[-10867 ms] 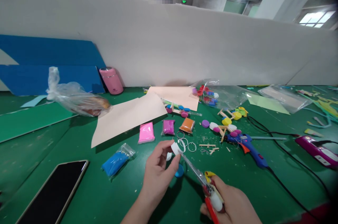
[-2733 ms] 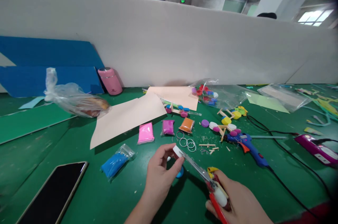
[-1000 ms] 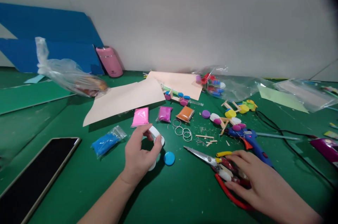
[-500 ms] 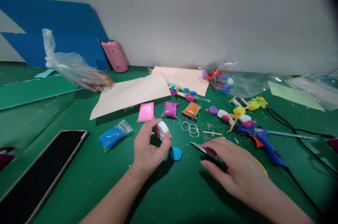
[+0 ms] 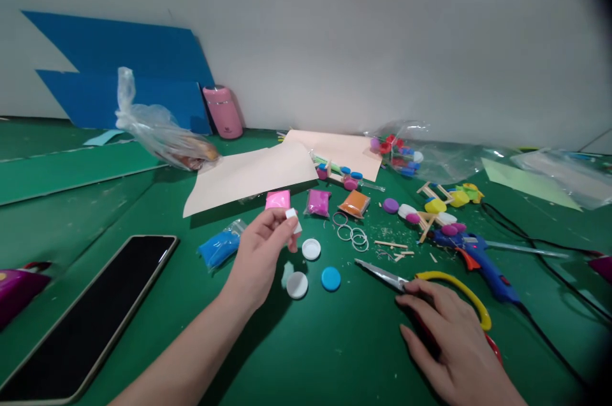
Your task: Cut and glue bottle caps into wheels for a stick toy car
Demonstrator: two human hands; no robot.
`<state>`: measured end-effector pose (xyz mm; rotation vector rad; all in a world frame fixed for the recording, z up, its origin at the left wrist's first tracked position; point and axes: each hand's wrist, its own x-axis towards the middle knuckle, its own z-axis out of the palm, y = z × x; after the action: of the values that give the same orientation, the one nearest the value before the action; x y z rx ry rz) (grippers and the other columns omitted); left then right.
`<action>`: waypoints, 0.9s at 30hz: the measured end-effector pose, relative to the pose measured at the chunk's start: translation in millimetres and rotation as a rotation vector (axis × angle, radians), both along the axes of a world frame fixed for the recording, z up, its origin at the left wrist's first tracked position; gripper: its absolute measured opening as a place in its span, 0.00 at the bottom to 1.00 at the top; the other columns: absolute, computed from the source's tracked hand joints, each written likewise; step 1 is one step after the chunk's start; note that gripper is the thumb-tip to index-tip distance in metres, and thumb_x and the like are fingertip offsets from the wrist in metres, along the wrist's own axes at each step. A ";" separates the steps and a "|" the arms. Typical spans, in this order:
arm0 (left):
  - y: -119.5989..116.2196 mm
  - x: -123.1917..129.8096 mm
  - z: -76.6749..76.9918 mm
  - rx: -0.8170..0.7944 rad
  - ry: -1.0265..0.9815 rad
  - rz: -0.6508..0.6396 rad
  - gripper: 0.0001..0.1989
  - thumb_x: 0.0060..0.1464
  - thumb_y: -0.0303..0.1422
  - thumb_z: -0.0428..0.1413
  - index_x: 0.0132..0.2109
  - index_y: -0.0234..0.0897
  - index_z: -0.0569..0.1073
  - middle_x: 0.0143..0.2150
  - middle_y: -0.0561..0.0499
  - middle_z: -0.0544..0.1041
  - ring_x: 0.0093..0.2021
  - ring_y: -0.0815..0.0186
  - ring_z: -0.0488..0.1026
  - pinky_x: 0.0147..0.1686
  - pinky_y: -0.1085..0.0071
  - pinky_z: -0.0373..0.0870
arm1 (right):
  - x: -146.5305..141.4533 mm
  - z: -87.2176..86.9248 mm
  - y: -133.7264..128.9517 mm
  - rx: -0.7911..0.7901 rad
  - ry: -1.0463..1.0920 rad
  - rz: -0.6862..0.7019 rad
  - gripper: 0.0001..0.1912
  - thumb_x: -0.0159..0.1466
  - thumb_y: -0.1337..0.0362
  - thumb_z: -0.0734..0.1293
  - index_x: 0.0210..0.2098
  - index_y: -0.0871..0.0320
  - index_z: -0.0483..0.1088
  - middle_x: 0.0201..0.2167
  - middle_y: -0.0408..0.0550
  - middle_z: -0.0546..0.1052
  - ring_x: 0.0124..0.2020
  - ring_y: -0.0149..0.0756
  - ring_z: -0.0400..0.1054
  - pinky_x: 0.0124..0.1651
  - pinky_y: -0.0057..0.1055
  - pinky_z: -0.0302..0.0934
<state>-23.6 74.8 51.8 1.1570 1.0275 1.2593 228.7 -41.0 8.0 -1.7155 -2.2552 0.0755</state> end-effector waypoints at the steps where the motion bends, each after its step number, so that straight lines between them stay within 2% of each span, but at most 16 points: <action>1: 0.4 0.0 -1.3 0.005 0.032 -0.033 0.05 0.49 0.33 0.53 0.32 0.35 0.68 0.25 0.55 0.66 0.23 0.72 0.63 0.24 0.73 0.63 | 0.9 -1.1 1.6 0.005 -0.011 -0.001 0.14 0.56 0.63 0.62 0.43 0.54 0.65 0.47 0.53 0.64 0.48 0.47 0.58 0.45 0.45 0.56; 7: 3.9 6.4 -7.1 0.038 0.217 -0.149 0.06 0.47 0.31 0.54 0.35 0.36 0.68 0.26 0.54 0.67 0.26 0.71 0.65 0.26 0.72 0.64 | 9.3 0.4 21.4 0.019 -0.052 -0.005 0.14 0.57 0.63 0.61 0.43 0.56 0.66 0.46 0.53 0.65 0.47 0.45 0.59 0.45 0.43 0.55; 12: 5.2 5.7 -11.0 0.059 0.231 -0.123 0.07 0.48 0.32 0.53 0.36 0.36 0.67 0.27 0.54 0.66 0.27 0.70 0.64 0.27 0.72 0.64 | 7.3 5.6 31.6 0.040 -0.022 -0.041 0.14 0.57 0.60 0.61 0.42 0.57 0.66 0.44 0.53 0.66 0.46 0.45 0.60 0.45 0.43 0.55; 15: 5.1 2.8 -16.3 0.068 0.245 -0.087 0.07 0.48 0.32 0.53 0.36 0.36 0.67 0.29 0.53 0.67 0.26 0.70 0.64 0.28 0.71 0.64 | -9.4 11.4 37.2 0.054 0.062 -0.019 0.14 0.58 0.62 0.61 0.44 0.57 0.64 0.45 0.54 0.66 0.46 0.45 0.60 0.46 0.43 0.56; 21: -1.1 0.0 -22.3 0.186 0.431 -0.123 0.06 0.48 0.30 0.53 0.36 0.37 0.67 0.27 0.54 0.68 0.27 0.69 0.65 0.28 0.73 0.64 | -61.9 30.6 57.3 -0.119 0.227 0.180 0.15 0.58 0.65 0.60 0.46 0.56 0.62 0.43 0.50 0.68 0.44 0.40 0.61 0.45 0.37 0.57; 24: -5.7 1.5 -22.4 0.233 0.530 -0.159 0.06 0.47 0.29 0.53 0.36 0.37 0.67 0.27 0.53 0.69 0.28 0.69 0.66 0.29 0.72 0.66 | -79.0 36.4 67.0 -0.202 0.214 0.218 0.16 0.56 0.63 0.62 0.45 0.56 0.63 0.41 0.49 0.67 0.40 0.39 0.61 0.42 0.35 0.58; 27: -8.3 3.3 -23.2 0.257 0.591 -0.176 0.06 0.47 0.29 0.52 0.36 0.37 0.67 0.28 0.53 0.70 0.28 0.68 0.67 0.28 0.72 0.67 | -84.4 34.4 71.6 -0.248 0.165 0.210 0.13 0.56 0.63 0.63 0.41 0.56 0.64 0.38 0.48 0.66 0.37 0.38 0.61 0.38 0.34 0.58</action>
<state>-20.3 66.5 28.6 1.8456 1.1722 0.9420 144.3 30.6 42.5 -1.5123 -2.3712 0.5434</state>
